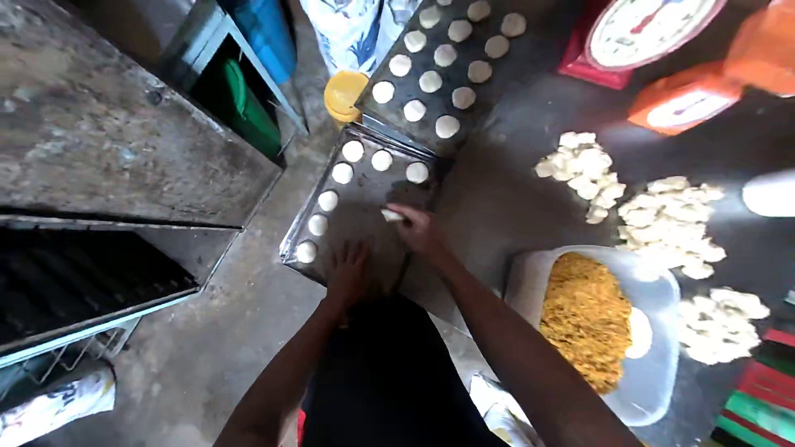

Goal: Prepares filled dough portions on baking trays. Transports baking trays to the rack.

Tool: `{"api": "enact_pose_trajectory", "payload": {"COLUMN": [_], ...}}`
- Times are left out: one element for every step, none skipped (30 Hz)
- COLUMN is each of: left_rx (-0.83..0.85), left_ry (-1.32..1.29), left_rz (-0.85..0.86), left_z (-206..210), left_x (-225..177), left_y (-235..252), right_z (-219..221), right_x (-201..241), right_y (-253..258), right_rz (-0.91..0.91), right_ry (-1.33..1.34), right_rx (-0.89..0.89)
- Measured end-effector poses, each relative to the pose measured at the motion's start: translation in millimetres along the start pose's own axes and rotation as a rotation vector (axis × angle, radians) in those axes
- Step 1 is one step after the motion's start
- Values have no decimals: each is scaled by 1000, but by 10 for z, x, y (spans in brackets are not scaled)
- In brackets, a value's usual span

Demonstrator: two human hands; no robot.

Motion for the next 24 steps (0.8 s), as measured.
{"api": "enact_pose_trajectory", "payload": {"left_rx": [30,51,67,63,48,23,4,6,17,24,23,33,58,67,49,15,-14,-24,-26,-35,-55,-70,-62,-51], "left_ry": [29,47,51,55,43,37,31,27,21,19,12,11,17,38,55,59,53,52,46,32,31,47,73,70], "left_rz": [7,12,11,13,19,25,29,28,25,17,11,6,2,4,11,24,37,48,60,73,86,88,72,55], "left_z": [24,49,49,46,49,68,89,100,96,97,106,100,57,22,1,-7,6,17,25,43,72,86,82,63], "left_x": [27,35,24,13,14,22,28,30,28,22,21,16,-18,-59,-91,-113,-117,-111,-101,-90,-76,-81,-104,-136], "left_y": [-13,-32,-57,-65,-56,-45,-39,-36,-33,-35,-59,-74,-66,-53,-54,-68,-78,-73,-64,-61,-54,-50,-44,-38], "right_z": [147,290,431,548,658,766,846,878,871,840,804,772,701,592,507,418,300,102,-140,-415,-720,-1069,-1445,-1829], "right_x": [-53,-97,-161,-224,-332,-483,-607,-640,-611,-558,-488,-429,-370,-308,-291,-284,-279,-216,-179,-190,-270,-394,-540,-701], "right_y": [246,474,666,799,889,933,912,866,825,798,760,725,710,707,729,768,808,811,762,663,546,412,255,95], "right_rz": [-124,-161,-164,-172,-211,-277,-320,-330,-302,-256,-222,-203,-183,-161,-155,-157,-149,-127,-112,-110,-109,-73,7,127], "right_ry": [-55,-112,-173,-238,-320,-389,-449,-497,-539,-581,-599,-606,-608,-584,-538,-461,-365,-274,-211,-174,-176,-170,-147,-120], "right_rx": [-32,-39,-49,-61,-80,-87,-51,-16,21,69,104,124,158,207,253,283,296,282,203,82,-44,-141,-220,-272]}}
Point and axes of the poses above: each hand's wrist, its own y-axis towards the middle knuckle, its own z-axis out of the palm, x = y × z, the point moved 1 cm from there along y, towards the middle knuckle, and after that the axes turned 3 degrees about y, right-handed, at the moved point
